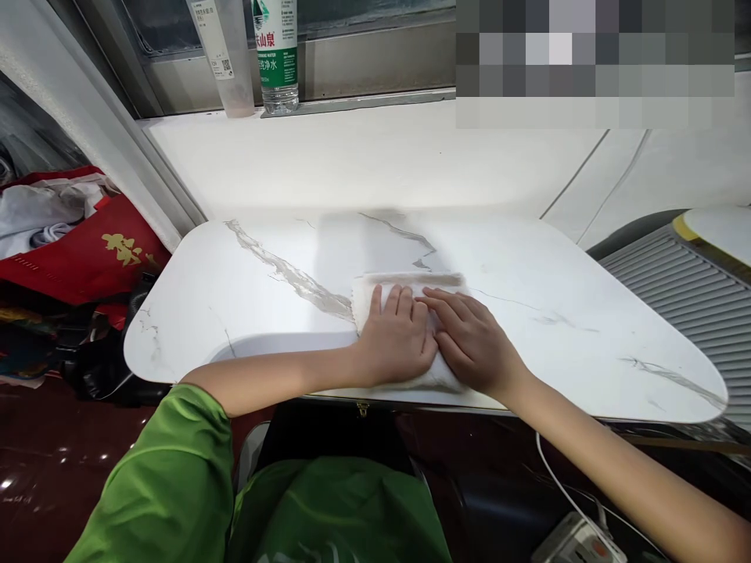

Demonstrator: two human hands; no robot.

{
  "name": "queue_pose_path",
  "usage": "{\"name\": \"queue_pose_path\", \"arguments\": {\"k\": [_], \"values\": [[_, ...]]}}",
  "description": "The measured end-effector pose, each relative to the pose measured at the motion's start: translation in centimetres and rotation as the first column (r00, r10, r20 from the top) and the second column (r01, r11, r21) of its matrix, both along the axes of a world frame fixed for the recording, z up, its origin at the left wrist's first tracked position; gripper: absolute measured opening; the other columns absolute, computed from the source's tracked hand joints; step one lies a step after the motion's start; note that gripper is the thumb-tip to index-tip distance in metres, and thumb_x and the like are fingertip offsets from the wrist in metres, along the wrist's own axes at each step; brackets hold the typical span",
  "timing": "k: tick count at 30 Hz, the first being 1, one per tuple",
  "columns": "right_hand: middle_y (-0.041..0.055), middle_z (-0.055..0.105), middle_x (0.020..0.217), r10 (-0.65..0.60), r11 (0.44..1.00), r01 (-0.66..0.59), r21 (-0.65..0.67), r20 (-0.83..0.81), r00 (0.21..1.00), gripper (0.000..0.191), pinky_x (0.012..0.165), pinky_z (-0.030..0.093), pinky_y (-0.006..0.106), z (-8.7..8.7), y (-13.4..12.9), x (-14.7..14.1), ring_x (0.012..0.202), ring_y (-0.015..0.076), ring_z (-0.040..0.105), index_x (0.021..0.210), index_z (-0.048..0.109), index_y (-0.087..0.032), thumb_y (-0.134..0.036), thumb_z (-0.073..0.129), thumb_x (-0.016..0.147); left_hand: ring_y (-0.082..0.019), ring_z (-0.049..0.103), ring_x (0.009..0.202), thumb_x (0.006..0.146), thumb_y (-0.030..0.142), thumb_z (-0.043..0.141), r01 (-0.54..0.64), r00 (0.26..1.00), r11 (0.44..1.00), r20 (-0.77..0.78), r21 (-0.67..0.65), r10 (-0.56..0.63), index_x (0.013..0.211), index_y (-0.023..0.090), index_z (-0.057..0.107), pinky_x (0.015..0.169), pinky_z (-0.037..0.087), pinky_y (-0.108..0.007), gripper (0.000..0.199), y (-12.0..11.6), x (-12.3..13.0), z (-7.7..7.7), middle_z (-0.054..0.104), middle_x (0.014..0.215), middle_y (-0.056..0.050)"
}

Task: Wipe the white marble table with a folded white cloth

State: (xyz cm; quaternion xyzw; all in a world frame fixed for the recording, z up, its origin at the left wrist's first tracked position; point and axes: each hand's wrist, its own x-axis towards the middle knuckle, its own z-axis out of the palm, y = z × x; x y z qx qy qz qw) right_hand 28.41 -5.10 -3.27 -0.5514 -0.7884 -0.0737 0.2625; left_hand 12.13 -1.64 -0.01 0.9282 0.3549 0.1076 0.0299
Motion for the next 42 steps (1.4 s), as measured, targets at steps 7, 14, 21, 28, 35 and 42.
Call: {"name": "queue_pose_path", "arguments": {"k": [7, 14, 21, 28, 35, 42], "values": [[0.0148, 0.065, 0.126, -0.052, 0.999, 0.052, -0.003, -0.031, 0.998, 0.045, 0.101, 0.048, 0.056, 0.0, -0.4, 0.4, 0.120, 0.0348, 0.059, 0.129, 0.055, -0.023, -0.019, 0.040, 0.086, -0.031, 0.038, 0.146, 0.096, 0.032, 0.038, 0.033, 0.999, 0.999, 0.005, -0.023, -0.033, 0.135, 0.009, 0.052, 0.123, 0.024, -0.052, 0.048, 0.2, 0.6, -0.2, 0.046, 0.152, -0.020], [0.0138, 0.067, 0.123, -0.137, 0.989, 0.134, -0.056, -0.067, 0.988, 0.041, 0.099, 0.047, 0.056, 0.1, 6.1, 1.8, 0.115, 0.0358, 0.060, 0.121, 0.059, -0.023, -0.021, 0.040, 0.085, -0.028, 0.035, 0.147, 0.097, 0.026, 0.035, 0.009, 1.000, 0.997, 0.021, -0.080, -0.007, 0.141, 0.008, 0.045, 0.124, 0.019, -0.049, 0.049, 6.1, 2.6, -0.1, 0.044, 0.154, -0.018], [0.0113, 0.069, 0.117, -0.205, 0.977, 0.198, -0.078, -0.097, 0.974, 0.037, 0.099, 0.045, 0.053, 0.3, 13.5, 2.3, 0.112, 0.0333, 0.060, 0.116, 0.061, -0.024, -0.020, 0.039, 0.086, -0.023, 0.037, 0.145, 0.099, 0.024, 0.033, -0.047, 0.997, 0.993, 0.056, -0.105, 0.053, 0.142, 0.009, 0.043, 0.125, 0.017, -0.044, 0.047, 13.4, 4.1, -0.2, 0.048, 0.151, -0.015], [0.0133, 0.068, 0.122, -0.245, 0.967, 0.235, -0.097, -0.111, 0.963, 0.039, 0.103, 0.042, 0.053, 0.1, 17.8, 2.9, 0.115, 0.0338, 0.058, 0.117, 0.062, -0.021, -0.021, 0.039, 0.086, -0.022, 0.042, 0.141, 0.099, 0.022, 0.031, -0.052, 0.994, 0.993, 0.086, -0.107, 0.062, 0.135, 0.013, 0.048, 0.124, 0.016, -0.046, 0.041, 17.2, 4.8, -0.2, 0.053, 0.146, -0.013], [0.0129, 0.068, 0.123, -0.253, 0.964, 0.238, -0.120, -0.138, 0.958, 0.043, 0.106, 0.040, 0.053, 0.0, 20.0, 3.4, 0.119, 0.0342, 0.056, 0.121, 0.062, -0.021, -0.021, 0.038, 0.086, -0.021, 0.043, 0.140, 0.099, 0.024, 0.031, -0.073, 0.992, 0.991, 0.092, -0.113, 0.084, 0.133, 0.020, 0.050, 0.124, 0.016, -0.044, 0.039, 18.9, 5.1, 0.1, 0.053, 0.147, -0.009], [0.0116, 0.067, 0.126, -0.237, 0.969, 0.224, -0.108, -0.134, 0.962, 0.042, 0.108, 0.038, 0.055, -0.4, 20.1, 3.7, 0.121, 0.0339, 0.056, 0.122, 0.062, -0.022, -0.023, 0.038, 0.088, -0.020, 0.038, 0.144, 0.100, 0.025, 0.030, -0.082, 0.994, 0.993, 0.067, -0.086, 0.088, 0.140, 0.017, 0.047, 0.125, 0.015, -0.042, 0.043, 19.2, 5.1, -0.4, 0.049, 0.151, -0.009]]}}
